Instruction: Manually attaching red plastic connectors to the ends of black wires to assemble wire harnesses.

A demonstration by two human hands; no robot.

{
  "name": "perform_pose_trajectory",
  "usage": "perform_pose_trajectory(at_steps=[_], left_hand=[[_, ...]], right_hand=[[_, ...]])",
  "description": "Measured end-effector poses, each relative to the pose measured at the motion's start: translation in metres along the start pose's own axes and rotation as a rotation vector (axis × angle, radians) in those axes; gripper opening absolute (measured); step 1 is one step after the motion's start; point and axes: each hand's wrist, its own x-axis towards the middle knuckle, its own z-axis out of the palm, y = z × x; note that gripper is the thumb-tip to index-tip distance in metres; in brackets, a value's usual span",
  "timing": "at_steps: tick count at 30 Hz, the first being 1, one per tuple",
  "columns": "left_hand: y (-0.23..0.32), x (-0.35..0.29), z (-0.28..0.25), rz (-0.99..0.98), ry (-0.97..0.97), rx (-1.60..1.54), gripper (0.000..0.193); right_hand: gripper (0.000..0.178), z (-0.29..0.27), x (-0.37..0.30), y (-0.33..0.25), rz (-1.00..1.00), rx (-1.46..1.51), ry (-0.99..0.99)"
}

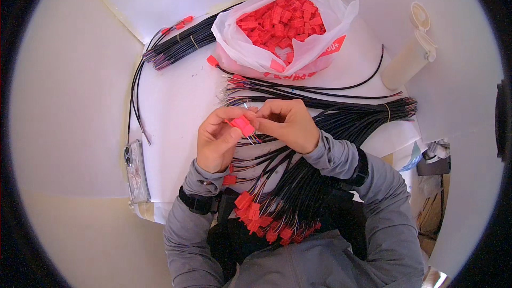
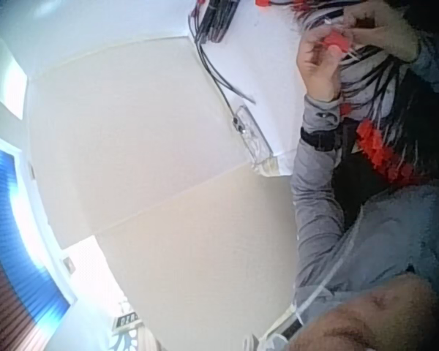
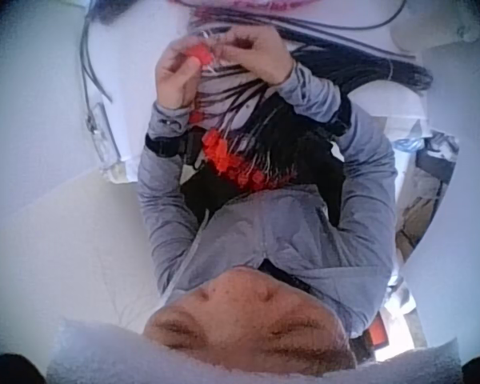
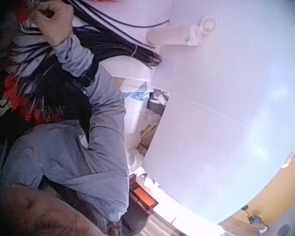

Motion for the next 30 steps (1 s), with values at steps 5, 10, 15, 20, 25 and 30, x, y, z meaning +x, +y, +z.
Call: perform_pose_trajectory(at_steps=[5,10,15,20,25,30], left_hand=[[0.000,0.001,-0.001,-0.028,-0.057,0.046,0.026],[-0.002,0.003,-0.004,0.004,0.002,-0.165,0.022],[-0.001,0.004,-0.002,-0.017,0.027,-0.188,0.020],[-0.001,0.003,-0.005,-0.032,0.038,-0.207,0.020],[-0.003,0.002,-0.006,-0.049,0.034,-0.202,0.020],[-0.002,0.004,-0.003,-0.040,0.012,-0.181,0.021]], right_hand=[[0.012,0.000,0.001,-0.003,0.044,0.124,-0.080],[0.012,-0.001,-0.002,-0.011,0.133,0.155,-0.101],[0.012,-0.005,-0.001,0.001,-0.032,0.112,-0.188],[0.012,-0.001,-0.002,-0.003,-0.071,-0.009,-0.215],[0.012,-0.002,-0.003,-0.006,-0.043,-0.025,-0.214],[0.012,-0.002,-0.002,-0.005,-0.052,-0.058,-0.241]])
